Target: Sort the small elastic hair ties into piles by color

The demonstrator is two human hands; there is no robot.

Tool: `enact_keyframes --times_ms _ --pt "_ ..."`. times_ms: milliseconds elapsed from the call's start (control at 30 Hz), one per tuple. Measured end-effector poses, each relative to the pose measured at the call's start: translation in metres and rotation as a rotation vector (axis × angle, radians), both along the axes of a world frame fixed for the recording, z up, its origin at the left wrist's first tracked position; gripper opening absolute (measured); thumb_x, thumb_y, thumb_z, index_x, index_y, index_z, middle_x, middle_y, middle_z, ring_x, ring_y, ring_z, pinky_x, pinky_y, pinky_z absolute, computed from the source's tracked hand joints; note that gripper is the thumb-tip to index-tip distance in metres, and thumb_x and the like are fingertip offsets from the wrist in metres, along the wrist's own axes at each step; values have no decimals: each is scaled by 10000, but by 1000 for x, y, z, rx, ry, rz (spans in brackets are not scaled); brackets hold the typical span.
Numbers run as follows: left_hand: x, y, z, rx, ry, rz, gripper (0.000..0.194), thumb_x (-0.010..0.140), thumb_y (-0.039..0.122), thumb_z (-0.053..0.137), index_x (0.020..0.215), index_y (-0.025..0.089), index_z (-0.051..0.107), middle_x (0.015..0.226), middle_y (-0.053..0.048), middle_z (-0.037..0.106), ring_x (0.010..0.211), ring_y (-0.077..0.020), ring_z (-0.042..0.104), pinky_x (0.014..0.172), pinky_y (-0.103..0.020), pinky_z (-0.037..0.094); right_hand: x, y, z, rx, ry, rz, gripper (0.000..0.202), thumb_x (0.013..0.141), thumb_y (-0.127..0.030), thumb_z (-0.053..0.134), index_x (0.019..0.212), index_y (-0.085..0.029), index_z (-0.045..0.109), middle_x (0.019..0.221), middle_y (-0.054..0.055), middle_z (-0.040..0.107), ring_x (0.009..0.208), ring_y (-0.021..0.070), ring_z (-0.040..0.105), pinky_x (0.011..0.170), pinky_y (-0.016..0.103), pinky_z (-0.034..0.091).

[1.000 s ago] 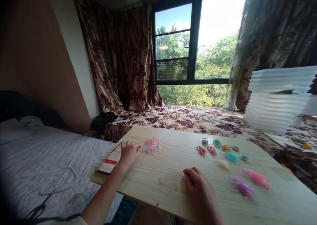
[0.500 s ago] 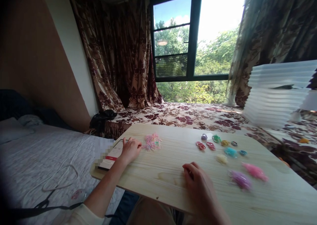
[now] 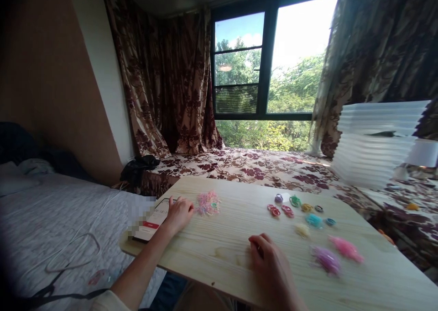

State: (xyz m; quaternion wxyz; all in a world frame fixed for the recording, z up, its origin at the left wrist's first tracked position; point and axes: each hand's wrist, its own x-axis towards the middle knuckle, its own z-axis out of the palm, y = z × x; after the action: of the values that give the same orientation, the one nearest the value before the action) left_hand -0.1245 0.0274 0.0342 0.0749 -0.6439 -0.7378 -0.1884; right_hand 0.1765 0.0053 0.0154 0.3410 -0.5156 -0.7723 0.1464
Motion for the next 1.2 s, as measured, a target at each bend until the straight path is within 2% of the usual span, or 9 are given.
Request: enact_keyframes --times_ms 200,400,600,800,1200 --pt "-3 -1 2 30 2 23 224 871 149 506 779 198 704 838 -87 738 975 -250 636 1109 -544 235 1 1 0 -4 5 7 346 836 -431 418 822 -237 705 868 72 719 752 214 687 695 325 520" --pt "0 7 -6 60 -5 39 192 857 153 540 784 205 710 829 -71 725 958 -230 633 1110 -499 247 2 3 -4 -8 16 11 348 829 -427 424 844 -230 710 856 73 709 744 216 680 688 329 510" --pt "2 6 -8 84 -30 20 197 835 127 564 778 225 725 852 -64 734 995 -235 618 1105 -515 254 3 4 -7 5 15 25 320 840 -405 448 869 -240 721 880 65 715 747 203 678 678 311 504" --pt "3 4 -4 100 -44 -10 218 826 124 584 853 253 758 926 -65 758 1059 -253 593 1097 -541 254 2 2 -5 10 14 22 334 846 -399 435 852 -222 719 859 67 713 730 202 676 673 315 498" --pt "2 6 -7 123 -56 -1 239 812 103 585 805 258 766 946 -74 758 1085 -264 591 1100 -545 266 2 1 -3 5 3 19 336 848 -398 420 840 -221 706 854 68 707 742 206 677 679 322 494"
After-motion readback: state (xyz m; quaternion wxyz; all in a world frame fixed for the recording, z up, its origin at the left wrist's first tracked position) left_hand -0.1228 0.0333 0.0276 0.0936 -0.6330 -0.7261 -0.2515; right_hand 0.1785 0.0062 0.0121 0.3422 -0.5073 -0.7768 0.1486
